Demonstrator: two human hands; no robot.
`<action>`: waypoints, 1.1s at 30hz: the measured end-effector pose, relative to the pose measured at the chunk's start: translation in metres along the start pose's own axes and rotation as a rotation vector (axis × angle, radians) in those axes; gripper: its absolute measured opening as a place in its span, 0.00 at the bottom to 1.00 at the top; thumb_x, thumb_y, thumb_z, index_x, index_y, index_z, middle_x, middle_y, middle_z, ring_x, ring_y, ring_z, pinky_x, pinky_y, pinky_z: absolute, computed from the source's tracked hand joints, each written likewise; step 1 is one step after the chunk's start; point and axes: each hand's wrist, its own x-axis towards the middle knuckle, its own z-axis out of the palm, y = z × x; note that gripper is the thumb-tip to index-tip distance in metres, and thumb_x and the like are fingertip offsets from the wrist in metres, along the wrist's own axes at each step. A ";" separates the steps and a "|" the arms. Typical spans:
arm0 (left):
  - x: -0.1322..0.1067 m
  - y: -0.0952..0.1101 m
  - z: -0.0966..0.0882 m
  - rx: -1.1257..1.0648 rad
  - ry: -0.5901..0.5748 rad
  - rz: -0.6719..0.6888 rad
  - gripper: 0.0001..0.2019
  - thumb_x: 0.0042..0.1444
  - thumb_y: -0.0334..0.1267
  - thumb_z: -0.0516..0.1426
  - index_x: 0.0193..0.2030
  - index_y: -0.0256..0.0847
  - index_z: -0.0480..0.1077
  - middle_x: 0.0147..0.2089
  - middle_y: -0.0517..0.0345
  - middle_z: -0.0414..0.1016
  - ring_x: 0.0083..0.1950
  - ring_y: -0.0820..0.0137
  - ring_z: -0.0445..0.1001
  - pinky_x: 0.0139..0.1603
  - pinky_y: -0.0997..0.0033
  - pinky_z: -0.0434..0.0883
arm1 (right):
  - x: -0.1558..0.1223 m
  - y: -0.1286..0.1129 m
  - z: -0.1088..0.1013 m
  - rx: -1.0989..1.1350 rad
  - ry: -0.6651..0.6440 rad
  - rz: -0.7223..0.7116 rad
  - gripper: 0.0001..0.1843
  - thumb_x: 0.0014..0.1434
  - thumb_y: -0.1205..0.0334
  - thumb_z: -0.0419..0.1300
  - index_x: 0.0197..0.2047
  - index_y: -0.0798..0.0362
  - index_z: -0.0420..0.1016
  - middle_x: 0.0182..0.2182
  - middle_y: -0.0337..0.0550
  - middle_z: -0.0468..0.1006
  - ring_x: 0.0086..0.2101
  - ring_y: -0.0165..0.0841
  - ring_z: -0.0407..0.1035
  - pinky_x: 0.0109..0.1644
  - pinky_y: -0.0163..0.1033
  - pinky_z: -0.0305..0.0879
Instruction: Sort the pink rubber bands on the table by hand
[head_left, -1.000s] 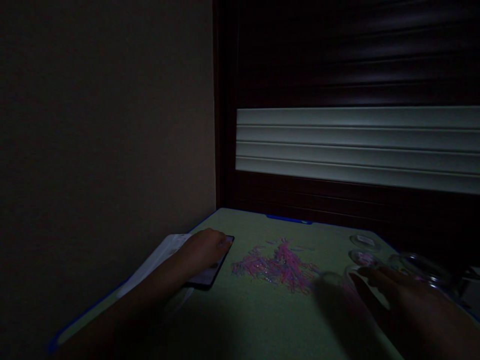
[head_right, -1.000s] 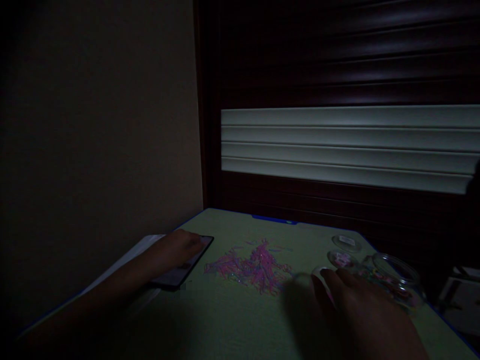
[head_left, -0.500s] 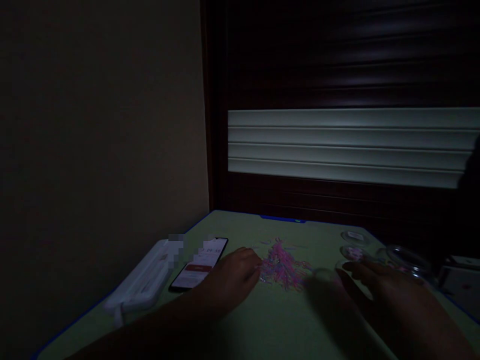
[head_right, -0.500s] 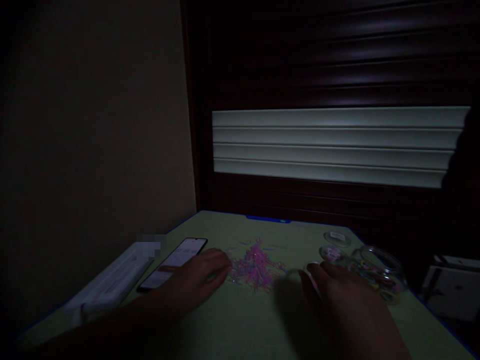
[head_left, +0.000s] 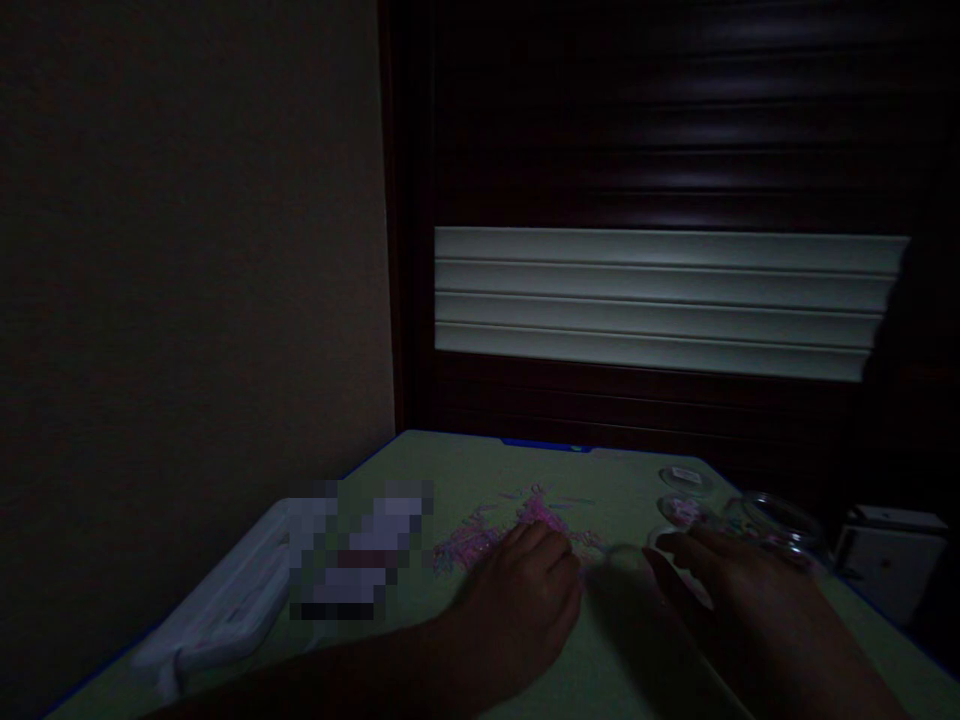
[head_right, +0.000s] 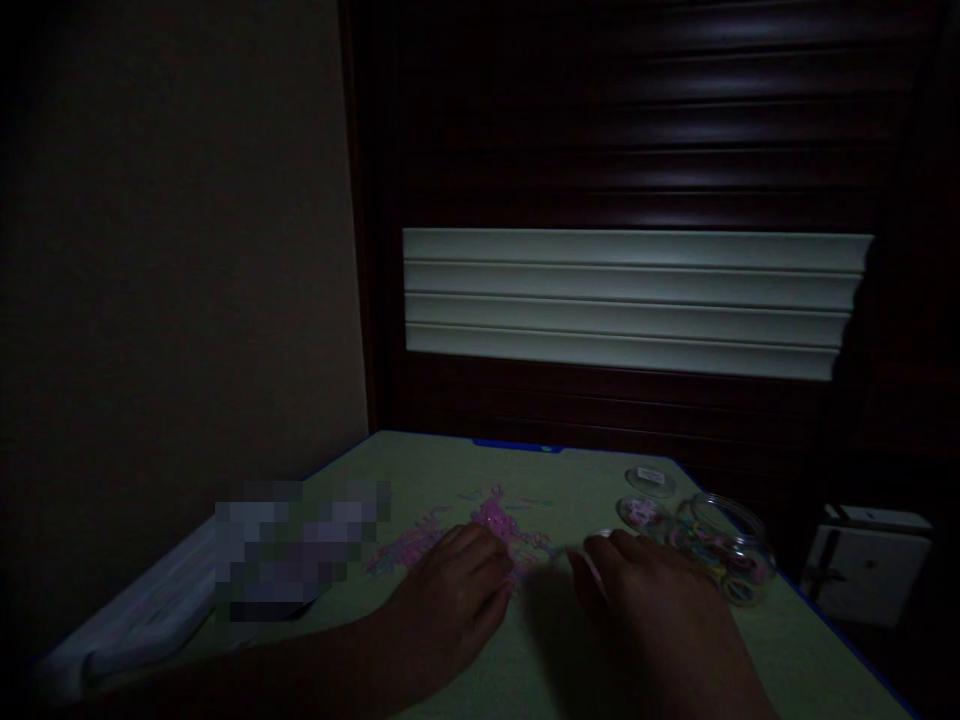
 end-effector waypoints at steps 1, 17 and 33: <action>-0.001 -0.001 0.000 -0.011 -0.002 -0.017 0.05 0.58 0.30 0.49 0.37 0.37 0.65 0.37 0.54 0.65 0.42 0.64 0.63 0.48 0.61 0.61 | 0.000 -0.001 -0.001 0.010 -0.023 0.013 0.14 0.60 0.62 0.48 0.37 0.47 0.75 0.29 0.44 0.76 0.31 0.37 0.72 0.33 0.41 0.66; -0.008 -0.005 0.007 -0.061 -0.028 -0.134 0.05 0.54 0.28 0.49 0.32 0.38 0.64 0.37 0.55 0.64 0.42 0.64 0.62 0.46 0.63 0.62 | 0.000 -0.015 -0.012 0.286 0.011 -0.061 0.14 0.62 0.64 0.45 0.35 0.51 0.71 0.28 0.42 0.72 0.29 0.35 0.67 0.32 0.41 0.59; -0.012 -0.005 0.003 -0.041 -0.018 -0.224 0.07 0.46 0.26 0.51 0.32 0.39 0.66 0.37 0.55 0.64 0.43 0.63 0.61 0.47 0.61 0.61 | -0.002 -0.021 -0.012 0.371 -0.051 -0.124 0.12 0.61 0.66 0.45 0.32 0.51 0.69 0.27 0.41 0.71 0.29 0.34 0.66 0.31 0.38 0.59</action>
